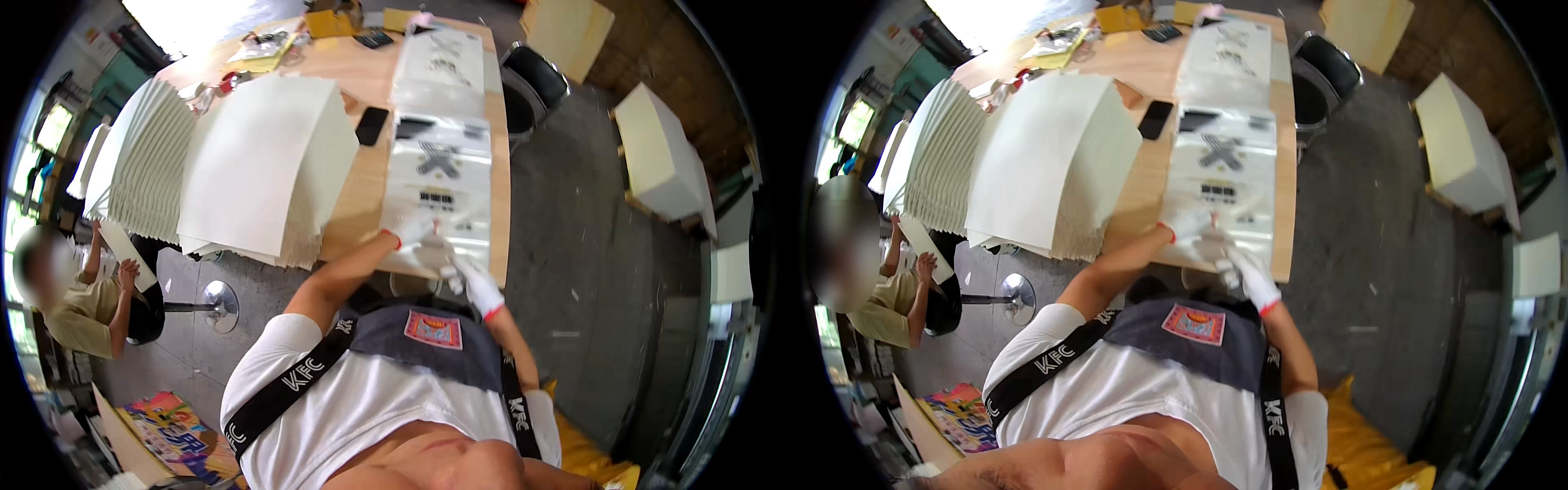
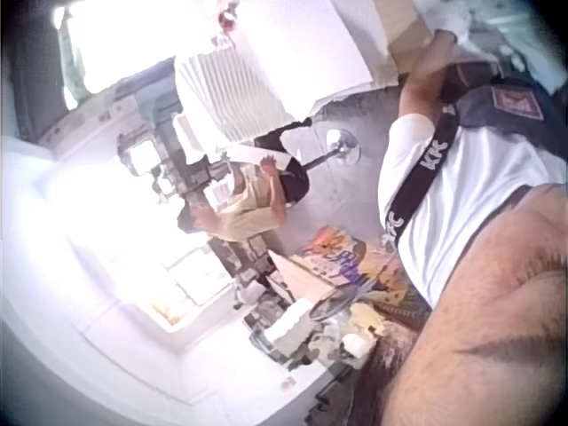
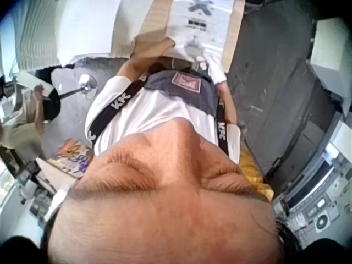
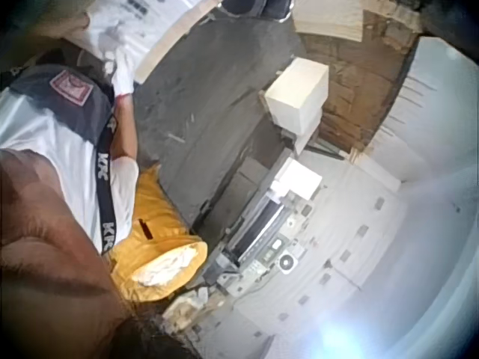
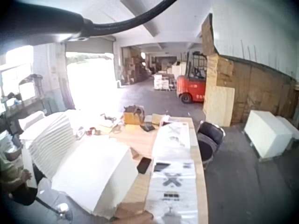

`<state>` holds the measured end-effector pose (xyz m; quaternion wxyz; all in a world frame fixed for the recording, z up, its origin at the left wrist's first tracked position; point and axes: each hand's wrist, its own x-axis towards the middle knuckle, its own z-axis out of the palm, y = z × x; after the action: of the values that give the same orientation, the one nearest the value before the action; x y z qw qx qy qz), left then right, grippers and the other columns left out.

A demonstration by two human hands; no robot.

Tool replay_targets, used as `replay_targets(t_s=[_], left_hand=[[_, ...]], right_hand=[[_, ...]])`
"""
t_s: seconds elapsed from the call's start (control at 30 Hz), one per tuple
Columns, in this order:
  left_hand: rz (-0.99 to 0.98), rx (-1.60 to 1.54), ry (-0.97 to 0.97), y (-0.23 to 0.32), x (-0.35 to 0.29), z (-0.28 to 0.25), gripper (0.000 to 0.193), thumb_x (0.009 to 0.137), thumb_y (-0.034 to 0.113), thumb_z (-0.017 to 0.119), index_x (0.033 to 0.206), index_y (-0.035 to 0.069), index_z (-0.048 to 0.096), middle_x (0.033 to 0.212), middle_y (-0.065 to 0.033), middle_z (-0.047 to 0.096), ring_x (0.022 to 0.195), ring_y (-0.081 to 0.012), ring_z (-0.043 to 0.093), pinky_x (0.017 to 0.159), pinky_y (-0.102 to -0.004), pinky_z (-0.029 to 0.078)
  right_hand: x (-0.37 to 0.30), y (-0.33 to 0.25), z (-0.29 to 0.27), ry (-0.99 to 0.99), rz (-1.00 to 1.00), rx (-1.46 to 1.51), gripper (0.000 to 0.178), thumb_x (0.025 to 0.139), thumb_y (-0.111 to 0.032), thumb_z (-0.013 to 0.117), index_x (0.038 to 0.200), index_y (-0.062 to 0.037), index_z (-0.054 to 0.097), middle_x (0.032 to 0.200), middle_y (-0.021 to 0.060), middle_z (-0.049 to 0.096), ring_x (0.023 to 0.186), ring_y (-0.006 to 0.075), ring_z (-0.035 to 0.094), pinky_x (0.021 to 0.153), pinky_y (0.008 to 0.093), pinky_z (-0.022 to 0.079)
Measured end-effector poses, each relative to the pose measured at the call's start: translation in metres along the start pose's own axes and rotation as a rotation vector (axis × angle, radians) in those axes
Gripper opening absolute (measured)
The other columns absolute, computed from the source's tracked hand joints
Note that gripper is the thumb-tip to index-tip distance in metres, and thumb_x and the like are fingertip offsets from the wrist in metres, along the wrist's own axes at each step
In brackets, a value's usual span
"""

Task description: The person repeatedly picks up stacks of white paper, places them into clear plastic packaging, and seals the packages. The person stacks the finished packages on the table. Another person is visible in the background handling similar materials.

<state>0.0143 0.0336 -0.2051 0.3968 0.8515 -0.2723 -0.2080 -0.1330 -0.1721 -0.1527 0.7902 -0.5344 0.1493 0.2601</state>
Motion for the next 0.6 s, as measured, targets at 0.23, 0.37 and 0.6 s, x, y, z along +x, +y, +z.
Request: replay_targets(t_s=[0.23,0.37,0.6], left_hand=[[-0.018,0.1,0.085,0.046,0.007,-0.05,0.026,0.092,0.026,0.05,0.103,0.011,0.069,0.095,-0.0165,0.066,0.092,-0.0324,0.063,0.083,-0.0414,0.048],[0.153,-0.99,0.435,0.035,0.032,-0.085,0.039,0.091,0.005,0.051,0.13,0.008,0.055,0.092,-0.008,0.066,0.086,-0.0185,0.063,0.076,-0.0299,0.051],[0.24,-0.711,0.237,0.106,0.021,-0.096,0.035,0.091,0.002,0.055,0.125,0.007,0.06,0.101,-0.0006,0.065,0.084,-0.0065,0.06,0.075,-0.0215,0.049]], right_hand=[[0.092,-0.025,0.029,0.389,-0.391,-0.471,0.054,0.095,-0.054,0.052,0.105,-0.002,0.063,0.082,0.0092,0.066,0.07,0.0197,0.062,0.059,0.034,0.048],[0.085,-0.022,0.014,0.407,-0.404,-1.132,0.059,0.094,-0.059,0.042,0.105,-0.0074,0.068,0.083,0.0157,0.068,0.066,0.0268,0.065,0.068,0.0389,0.05],[0.047,-0.038,0.003,0.398,-0.425,-0.978,0.055,0.097,-0.054,0.04,0.103,-0.0047,0.065,0.083,0.0179,0.069,0.074,0.0288,0.066,0.072,0.0413,0.05]])
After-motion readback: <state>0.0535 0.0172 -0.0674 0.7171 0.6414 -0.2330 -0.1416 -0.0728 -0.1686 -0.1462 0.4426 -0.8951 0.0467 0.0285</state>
